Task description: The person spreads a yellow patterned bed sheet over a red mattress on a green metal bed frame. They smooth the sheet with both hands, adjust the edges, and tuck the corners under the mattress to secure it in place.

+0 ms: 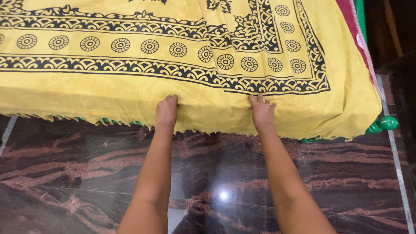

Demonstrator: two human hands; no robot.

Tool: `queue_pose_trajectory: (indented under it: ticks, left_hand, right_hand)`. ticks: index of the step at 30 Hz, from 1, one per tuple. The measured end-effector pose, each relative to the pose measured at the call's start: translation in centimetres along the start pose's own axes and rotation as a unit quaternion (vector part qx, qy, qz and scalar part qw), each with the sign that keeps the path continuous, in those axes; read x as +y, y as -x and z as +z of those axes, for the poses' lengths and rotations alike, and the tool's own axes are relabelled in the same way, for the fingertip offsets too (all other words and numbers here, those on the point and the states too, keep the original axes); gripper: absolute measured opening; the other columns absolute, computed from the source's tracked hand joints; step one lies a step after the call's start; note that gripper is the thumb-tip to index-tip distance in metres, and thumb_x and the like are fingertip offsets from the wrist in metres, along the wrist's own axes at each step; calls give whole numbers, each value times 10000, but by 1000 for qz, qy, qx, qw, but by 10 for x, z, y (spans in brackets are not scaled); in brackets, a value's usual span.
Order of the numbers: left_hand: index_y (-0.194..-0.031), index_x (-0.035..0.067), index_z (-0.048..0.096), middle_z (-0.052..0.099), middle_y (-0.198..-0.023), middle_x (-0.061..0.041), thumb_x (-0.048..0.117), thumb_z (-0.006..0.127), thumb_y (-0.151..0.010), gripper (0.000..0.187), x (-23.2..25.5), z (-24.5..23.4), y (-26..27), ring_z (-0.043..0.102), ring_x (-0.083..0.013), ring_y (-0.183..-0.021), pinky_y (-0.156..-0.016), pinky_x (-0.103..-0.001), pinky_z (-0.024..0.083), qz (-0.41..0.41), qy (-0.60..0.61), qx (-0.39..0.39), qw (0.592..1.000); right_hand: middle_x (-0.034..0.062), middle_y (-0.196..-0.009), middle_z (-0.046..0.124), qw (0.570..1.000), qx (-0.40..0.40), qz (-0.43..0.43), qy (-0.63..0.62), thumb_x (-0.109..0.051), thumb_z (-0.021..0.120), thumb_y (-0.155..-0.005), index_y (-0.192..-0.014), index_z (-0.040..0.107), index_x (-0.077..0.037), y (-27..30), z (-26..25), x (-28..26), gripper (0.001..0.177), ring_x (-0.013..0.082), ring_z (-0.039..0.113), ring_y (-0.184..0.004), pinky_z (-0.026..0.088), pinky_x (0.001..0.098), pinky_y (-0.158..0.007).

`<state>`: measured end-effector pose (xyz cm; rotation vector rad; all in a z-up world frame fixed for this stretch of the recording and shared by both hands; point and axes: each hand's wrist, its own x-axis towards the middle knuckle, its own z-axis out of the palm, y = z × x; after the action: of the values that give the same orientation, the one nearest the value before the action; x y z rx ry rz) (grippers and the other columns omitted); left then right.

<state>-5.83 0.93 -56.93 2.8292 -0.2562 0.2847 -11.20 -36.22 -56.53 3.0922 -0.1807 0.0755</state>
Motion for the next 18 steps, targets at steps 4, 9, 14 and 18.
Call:
queue_pose_trajectory:
  ticks: [4, 9, 14, 18]
  left_hand:
    - [-914, 88, 615, 671, -911, -153, 19, 588, -901, 75, -2, -5, 5, 700, -386, -805, -692, -483, 574, 30, -8, 14, 999]
    - [-893, 135, 614, 667, -883, -91, 73, 607, -825, 92, -5, -30, 50, 703, -307, -827, -658, -445, 564, 70, -84, 9, 994]
    - [-914, 160, 612, 659, -882, -36, 121, 609, -852, 73, -7, -24, 103, 694, -250, -846, -640, -407, 570, 81, -158, -19, 984]
    - [-937, 173, 639, 678, -913, -22, 126, 608, -880, 80, -14, -1, 141, 704, -244, -892, -645, -394, 584, 79, -177, -49, 980]
  right_hand:
    - [167, -1423, 551, 998, 51, -27, -21, -192, 647, -914, -1288, 543, -151, 7, 3, 5, 390, 414, 600, -1214, 417, 664, -1019]
    - [151, -1230, 631, 982, 67, 28, -172, -2, 558, -1029, -1191, 570, -100, 52, -13, 30, 190, 410, 659, -1057, 543, 518, -907]
    - [209, -1071, 627, 978, 92, -76, -173, 116, 575, -773, -1072, 589, -42, 95, -17, 43, 339, 465, 643, -959, 521, 547, -816]
    - [230, -984, 640, 979, 7, -125, -159, 21, 647, -692, -957, 586, -40, 115, 4, 53, 279, 475, 635, -940, 518, 553, -804]
